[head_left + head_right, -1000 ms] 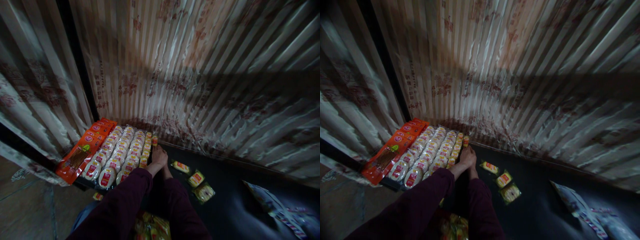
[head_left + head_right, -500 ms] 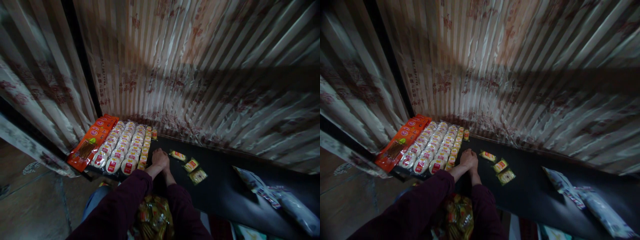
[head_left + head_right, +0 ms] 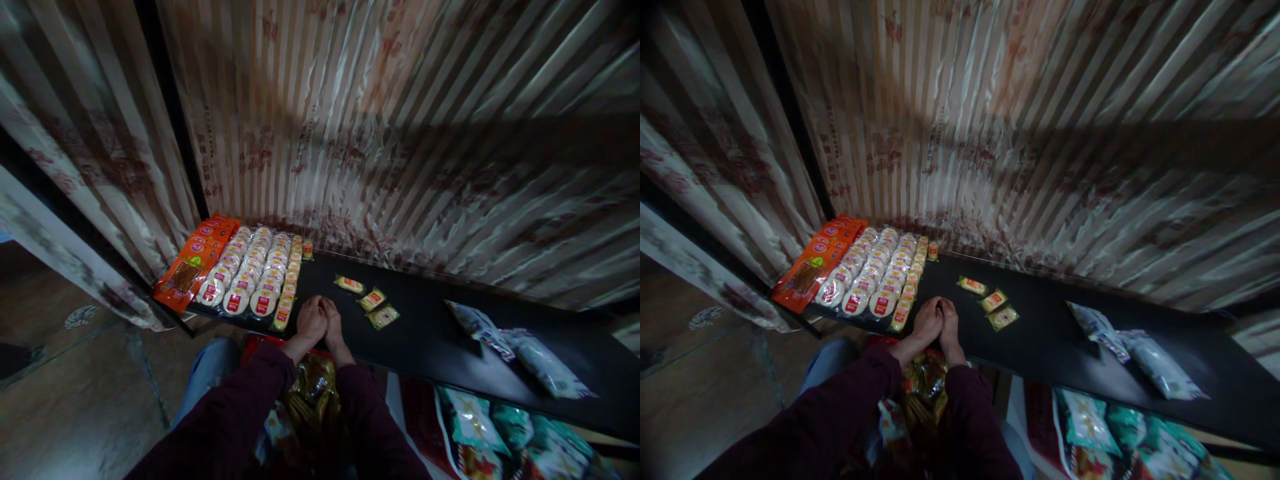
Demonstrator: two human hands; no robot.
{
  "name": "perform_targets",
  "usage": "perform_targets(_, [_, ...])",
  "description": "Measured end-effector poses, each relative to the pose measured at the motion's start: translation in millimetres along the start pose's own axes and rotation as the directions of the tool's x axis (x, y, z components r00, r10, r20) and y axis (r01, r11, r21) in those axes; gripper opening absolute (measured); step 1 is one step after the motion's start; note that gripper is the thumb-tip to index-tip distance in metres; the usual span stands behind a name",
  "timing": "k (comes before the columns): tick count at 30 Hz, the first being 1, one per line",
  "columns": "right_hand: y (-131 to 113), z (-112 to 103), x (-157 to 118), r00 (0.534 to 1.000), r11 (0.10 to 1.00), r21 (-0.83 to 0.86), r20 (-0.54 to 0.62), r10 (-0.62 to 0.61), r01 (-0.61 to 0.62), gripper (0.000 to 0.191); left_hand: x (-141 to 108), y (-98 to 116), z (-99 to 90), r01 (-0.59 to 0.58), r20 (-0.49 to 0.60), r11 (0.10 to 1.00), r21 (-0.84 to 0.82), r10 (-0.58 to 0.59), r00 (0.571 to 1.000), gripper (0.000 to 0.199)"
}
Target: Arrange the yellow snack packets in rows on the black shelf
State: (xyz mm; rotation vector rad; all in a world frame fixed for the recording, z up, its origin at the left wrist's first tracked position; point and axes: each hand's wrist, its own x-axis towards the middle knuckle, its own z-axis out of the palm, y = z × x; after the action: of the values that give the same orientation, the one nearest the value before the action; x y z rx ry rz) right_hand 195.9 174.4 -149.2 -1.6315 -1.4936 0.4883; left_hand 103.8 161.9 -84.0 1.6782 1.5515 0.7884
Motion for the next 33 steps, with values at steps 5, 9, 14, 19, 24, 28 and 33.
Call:
perform_targets(5, [-10, -1, -16, 0.999, 0.998, 0.036, 0.012, 0.051, -0.052, 0.038, -20, 0, -8.9, -0.013, 0.004, 1.0, -0.021, 0.013, 1.0, 0.047])
perform_targets(9, [-13, -1, -42, 0.998, 0.999, -0.05, 0.063, 0.017, -0.014, 0.046, -43, -17, -9.9, -0.085, 0.005, 0.996, 0.007, 0.085, 0.996, 0.055])
perform_targets(14, [-18, 2, -98, 0.996, 0.978, -0.191, -0.003, -0.084, 0.082, 0.051, -84, -49, -13.5, -0.286, 0.069, 0.957, 0.058, 0.282, 0.957, 0.06])
perform_targets(19, [-25, 7, -141, 0.983, 0.924, -0.338, 0.038, -0.177, 0.179, 0.05, -112, -77, -20.7, -0.417, 0.173, 0.906, 0.075, 0.4, 0.9, 0.055])
perform_targets(24, [-24, 16, -157, 0.993, 0.901, -0.417, 0.037, -0.116, 0.121, 0.054, -120, -87, -25.0, -0.443, 0.254, 0.891, 0.1, 0.408, 0.877, 0.054])
perform_targets(28, [-17, 24, -175, 0.995, 0.875, -0.473, 0.06, -0.085, 0.103, 0.053, -128, -101, -22.0, -0.39, 0.274, 0.912, 0.125, 0.346, 0.897, 0.057])
perform_targets(33, [-11, 33, -197, 0.946, 0.879, -0.454, 0.323, 0.012, 0.144, 0.058, -140, -140, -13.3, 0.013, 0.33, 0.978, 0.209, -0.083, 0.94, 0.069])
